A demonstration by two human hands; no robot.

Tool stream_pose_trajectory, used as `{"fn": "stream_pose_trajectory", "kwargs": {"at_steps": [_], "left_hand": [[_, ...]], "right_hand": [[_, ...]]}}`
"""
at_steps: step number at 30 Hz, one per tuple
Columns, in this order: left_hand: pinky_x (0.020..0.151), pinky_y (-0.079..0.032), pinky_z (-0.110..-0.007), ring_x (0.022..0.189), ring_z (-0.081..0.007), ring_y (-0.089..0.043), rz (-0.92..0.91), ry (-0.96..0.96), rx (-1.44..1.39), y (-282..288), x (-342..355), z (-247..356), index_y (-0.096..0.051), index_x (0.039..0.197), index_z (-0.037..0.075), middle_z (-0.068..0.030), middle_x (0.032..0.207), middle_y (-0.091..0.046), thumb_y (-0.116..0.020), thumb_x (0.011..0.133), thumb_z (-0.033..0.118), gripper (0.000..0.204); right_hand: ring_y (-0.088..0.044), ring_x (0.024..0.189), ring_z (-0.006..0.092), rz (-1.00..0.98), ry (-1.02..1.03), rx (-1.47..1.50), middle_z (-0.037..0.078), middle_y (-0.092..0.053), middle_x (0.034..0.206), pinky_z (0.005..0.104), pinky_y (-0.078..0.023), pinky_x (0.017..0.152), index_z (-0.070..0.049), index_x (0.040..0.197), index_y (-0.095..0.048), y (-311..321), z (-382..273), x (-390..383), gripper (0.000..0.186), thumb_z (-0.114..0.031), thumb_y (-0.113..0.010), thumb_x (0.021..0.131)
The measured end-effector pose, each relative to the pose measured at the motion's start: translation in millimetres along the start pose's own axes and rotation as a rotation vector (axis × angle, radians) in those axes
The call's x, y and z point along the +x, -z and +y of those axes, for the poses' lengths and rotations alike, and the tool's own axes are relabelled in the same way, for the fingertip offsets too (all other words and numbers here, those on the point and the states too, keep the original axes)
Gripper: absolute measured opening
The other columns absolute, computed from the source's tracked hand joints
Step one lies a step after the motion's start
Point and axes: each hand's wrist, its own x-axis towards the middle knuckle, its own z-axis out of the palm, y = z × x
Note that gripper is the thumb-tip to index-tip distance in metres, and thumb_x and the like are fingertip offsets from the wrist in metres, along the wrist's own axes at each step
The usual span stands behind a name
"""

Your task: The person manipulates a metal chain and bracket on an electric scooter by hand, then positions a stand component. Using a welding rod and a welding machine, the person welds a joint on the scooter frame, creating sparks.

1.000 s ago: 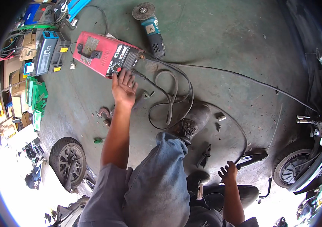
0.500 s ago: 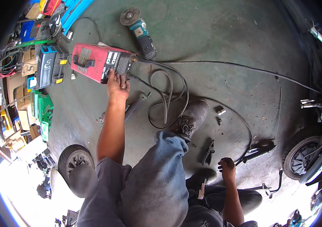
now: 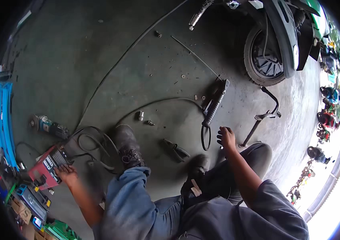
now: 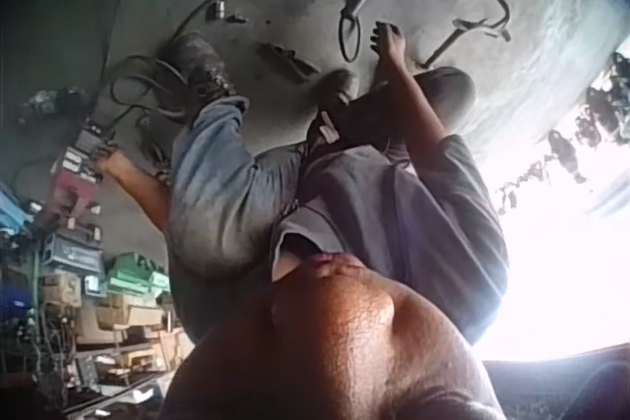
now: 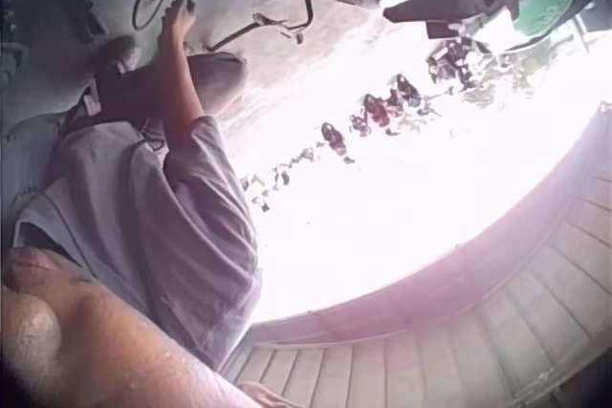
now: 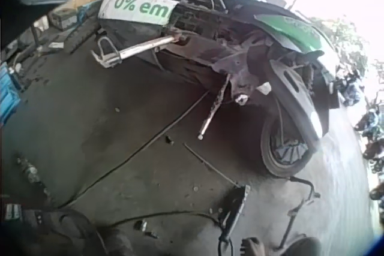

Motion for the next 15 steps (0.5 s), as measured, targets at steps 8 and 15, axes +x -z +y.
{"fn": "stream_pose_trajectory", "kwargs": {"at_steps": [8, 15], "left_hand": [[0.06, -0.035, -0.023, 0.059, -0.0063, -0.04, -0.467, -0.189, 0.168, -111, -122, -50, -0.058, 0.101, 0.015, 0.0073, 0.078, -0.047, -0.066, 0.083, 0.044, 0.035], [0.066, -0.043, -0.027, 0.069, -0.012, -0.052, -1.242, -0.859, 0.452, -247, -308, -49, -0.059, 0.094, 0.008, 0.0012, 0.08, -0.055, -0.064, 0.089, 0.028, 0.022]], "right_hand": [[-0.06, 0.076, 0.0174, -0.205, 0.085, 0.321, 0.007, -0.061, 0.091, 0.0324, -0.05, 0.066, -0.003, 0.11, -0.057, -62, -30, 74, 0.04, -0.037, -0.062, 0.09], [-0.052, 0.052, 0.0151, -0.225, 0.115, 0.946, 0.005, -0.052, 0.073, 0.0304, -0.045, 0.047, -0.003, 0.093, -0.046, -73, -50, 50, 0.018, -0.015, -0.058, 0.086]]}}
